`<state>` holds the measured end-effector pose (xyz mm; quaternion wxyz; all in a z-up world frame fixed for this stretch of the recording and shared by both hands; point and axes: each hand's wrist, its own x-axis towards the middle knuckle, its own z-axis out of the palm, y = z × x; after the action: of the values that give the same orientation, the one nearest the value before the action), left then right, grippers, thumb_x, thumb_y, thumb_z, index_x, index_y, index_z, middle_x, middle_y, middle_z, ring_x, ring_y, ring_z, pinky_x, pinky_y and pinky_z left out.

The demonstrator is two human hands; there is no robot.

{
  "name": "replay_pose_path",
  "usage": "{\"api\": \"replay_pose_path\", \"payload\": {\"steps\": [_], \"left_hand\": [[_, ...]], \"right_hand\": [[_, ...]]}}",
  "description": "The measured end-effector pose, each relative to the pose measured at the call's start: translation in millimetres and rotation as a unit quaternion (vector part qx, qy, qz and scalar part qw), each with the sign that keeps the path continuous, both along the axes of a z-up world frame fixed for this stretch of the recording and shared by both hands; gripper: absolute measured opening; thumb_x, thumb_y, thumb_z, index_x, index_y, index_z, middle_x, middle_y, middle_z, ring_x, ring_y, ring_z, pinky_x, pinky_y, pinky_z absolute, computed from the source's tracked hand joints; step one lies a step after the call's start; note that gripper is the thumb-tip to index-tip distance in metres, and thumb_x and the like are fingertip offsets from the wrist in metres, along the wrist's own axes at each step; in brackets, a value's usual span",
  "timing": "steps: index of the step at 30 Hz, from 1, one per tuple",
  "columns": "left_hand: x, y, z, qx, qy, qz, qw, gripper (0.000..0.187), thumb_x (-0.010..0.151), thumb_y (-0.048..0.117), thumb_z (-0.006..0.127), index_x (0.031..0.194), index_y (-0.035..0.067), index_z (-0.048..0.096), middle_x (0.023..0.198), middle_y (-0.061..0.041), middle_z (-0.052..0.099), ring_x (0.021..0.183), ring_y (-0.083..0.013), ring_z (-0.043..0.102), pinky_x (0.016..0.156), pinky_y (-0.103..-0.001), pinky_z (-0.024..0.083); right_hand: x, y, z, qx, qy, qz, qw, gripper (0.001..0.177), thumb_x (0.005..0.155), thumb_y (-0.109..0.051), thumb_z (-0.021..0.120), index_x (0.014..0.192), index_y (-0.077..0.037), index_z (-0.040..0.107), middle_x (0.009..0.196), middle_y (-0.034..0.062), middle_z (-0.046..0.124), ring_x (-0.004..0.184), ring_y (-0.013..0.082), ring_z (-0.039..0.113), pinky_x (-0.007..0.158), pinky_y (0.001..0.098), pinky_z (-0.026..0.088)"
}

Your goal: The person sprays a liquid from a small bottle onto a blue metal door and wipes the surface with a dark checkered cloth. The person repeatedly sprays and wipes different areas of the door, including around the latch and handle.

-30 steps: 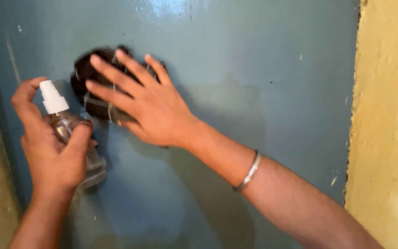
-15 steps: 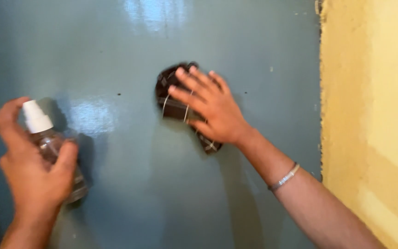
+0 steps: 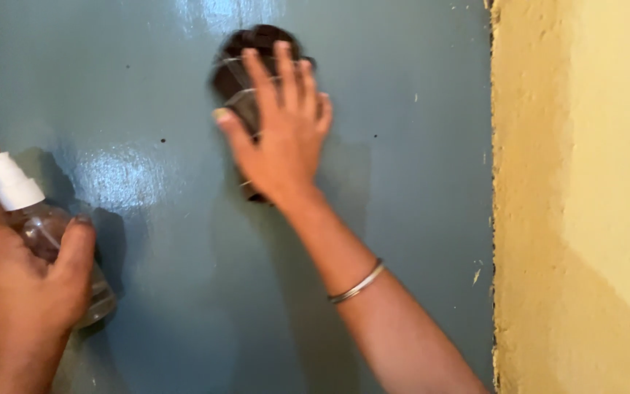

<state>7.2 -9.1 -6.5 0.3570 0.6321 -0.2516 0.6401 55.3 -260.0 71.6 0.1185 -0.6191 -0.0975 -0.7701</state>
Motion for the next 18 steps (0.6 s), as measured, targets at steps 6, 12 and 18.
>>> {"api": "replay_pose_path", "payload": {"steps": [6, 12, 18], "left_hand": [[2, 2, -1, 0.003, -0.021, 0.023, 0.999, 0.072, 0.093, -0.002, 0.072, 0.152, 0.003, 0.031, 0.097, -0.016, 0.063, 0.081, -0.0223, 0.066, 0.073, -0.033, 0.053], [3, 10, -6, 0.015, -0.031, -0.003, 0.999, 0.070, 0.093, 0.003, 0.068, 0.151, 0.009, 0.028, 0.098, -0.014, 0.068, 0.082, -0.0210, 0.072, 0.077, -0.031, 0.056], [0, 8, -4, 0.003, -0.004, -0.026, 1.000, 0.067, 0.097, 0.006, 0.068, 0.150, 0.011, 0.028, 0.091, -0.011, 0.067, 0.074, -0.0185, 0.070, 0.072, -0.031, 0.055]], "right_hand": [[-28, 100, -26, -0.142, 0.084, 0.023, 0.986, 0.068, 0.096, -0.047, 0.064, 0.158, -0.031, 0.039, 0.173, 0.0062, 0.027, 0.159, 0.0357, 0.030, 0.126, 0.0653, 0.023], [-42, 109, -48, -0.261, 0.110, -0.046, 0.958, 0.063, 0.101, -0.031, 0.064, 0.159, -0.036, 0.041, 0.173, -0.0008, 0.028, 0.159, 0.0273, 0.034, 0.127, 0.0588, 0.028], [-34, 80, -38, -0.335, 0.072, 0.010, 0.939, 0.066, 0.101, -0.036, 0.070, 0.159, -0.036, 0.039, 0.173, -0.0012, 0.027, 0.158, 0.0273, 0.033, 0.127, 0.0600, 0.028]]}}
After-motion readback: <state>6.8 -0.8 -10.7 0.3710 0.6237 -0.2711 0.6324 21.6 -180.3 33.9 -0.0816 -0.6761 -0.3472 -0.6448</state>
